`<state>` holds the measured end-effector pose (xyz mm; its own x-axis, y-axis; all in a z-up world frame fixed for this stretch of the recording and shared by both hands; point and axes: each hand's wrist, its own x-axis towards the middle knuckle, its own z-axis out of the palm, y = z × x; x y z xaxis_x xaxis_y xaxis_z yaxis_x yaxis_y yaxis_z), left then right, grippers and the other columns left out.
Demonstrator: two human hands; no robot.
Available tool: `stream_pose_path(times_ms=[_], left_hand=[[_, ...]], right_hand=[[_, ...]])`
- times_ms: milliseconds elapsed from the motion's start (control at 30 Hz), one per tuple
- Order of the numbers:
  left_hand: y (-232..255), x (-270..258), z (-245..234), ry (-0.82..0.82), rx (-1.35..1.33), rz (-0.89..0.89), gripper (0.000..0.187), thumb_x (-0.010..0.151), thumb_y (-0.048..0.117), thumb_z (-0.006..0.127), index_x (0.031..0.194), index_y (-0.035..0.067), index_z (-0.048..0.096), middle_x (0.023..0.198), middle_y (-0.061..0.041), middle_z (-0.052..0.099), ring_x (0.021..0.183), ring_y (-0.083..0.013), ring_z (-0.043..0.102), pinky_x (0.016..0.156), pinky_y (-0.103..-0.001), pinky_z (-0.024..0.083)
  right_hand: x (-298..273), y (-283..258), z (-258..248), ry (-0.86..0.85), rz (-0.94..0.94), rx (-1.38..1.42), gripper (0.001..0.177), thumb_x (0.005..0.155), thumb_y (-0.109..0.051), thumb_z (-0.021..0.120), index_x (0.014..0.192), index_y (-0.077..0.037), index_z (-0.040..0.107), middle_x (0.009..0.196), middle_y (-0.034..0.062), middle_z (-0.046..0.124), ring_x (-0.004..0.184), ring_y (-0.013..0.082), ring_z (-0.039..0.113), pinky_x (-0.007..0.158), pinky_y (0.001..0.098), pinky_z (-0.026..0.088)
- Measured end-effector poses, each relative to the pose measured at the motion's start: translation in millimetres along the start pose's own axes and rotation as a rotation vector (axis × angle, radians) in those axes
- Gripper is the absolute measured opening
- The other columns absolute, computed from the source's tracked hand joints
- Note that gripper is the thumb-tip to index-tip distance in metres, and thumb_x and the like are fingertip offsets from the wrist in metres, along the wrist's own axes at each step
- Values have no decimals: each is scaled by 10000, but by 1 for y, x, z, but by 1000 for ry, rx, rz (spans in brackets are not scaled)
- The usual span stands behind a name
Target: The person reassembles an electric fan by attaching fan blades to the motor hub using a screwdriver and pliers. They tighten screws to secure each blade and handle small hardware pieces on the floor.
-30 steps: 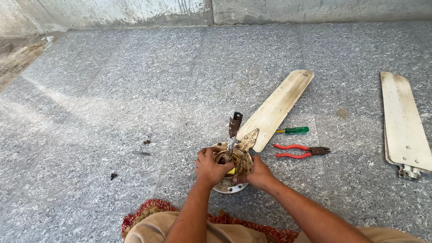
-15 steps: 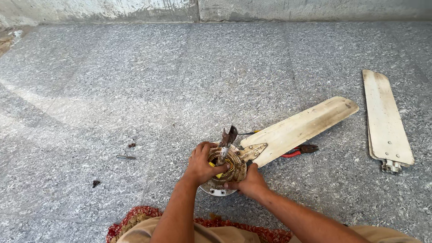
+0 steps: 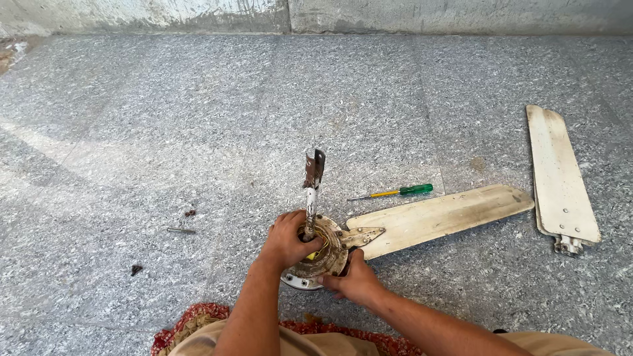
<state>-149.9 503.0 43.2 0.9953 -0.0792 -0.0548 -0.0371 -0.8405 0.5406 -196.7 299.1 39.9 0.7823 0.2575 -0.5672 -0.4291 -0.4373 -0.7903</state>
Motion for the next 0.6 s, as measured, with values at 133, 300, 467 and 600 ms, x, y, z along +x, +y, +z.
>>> stream_pose_path(times_ms=[133,300,467,600], left_hand=[[5,3,-3,-27,80,20,706,732,450,762,1297,50,628,1417,-176,565,1408,-331,449,1215,-521,227],[19,-6,-8,29,50,-18,615,755,438,739,1187,11,644,1252,-197,653,1277,-359,577,1231,-503,271],[28,-14,-8,112,10,3,738,751,374,746,1334,-25,535,1236,-227,655,1219,-401,589,1123,-482,399],[40,-24,-8,167,-17,-59,866,734,334,758,1455,-13,429,1265,-269,620,1208,-410,586,1068,-489,438]], right_hand=[[5,5,3,-65,-31,1,731,857,-320,804,1272,17,304,1098,226,677,957,279,765,723,341,692],[10,-1,-4,-45,-25,-103,520,961,-349,650,1212,16,379,1057,177,673,874,278,771,671,366,687],[6,-18,-20,31,1,-407,450,1014,-453,554,1089,-14,613,903,178,746,781,260,782,719,405,610],[1,-25,-24,163,-148,-501,436,1004,-446,582,1158,-50,682,941,138,759,846,261,745,823,444,565]])
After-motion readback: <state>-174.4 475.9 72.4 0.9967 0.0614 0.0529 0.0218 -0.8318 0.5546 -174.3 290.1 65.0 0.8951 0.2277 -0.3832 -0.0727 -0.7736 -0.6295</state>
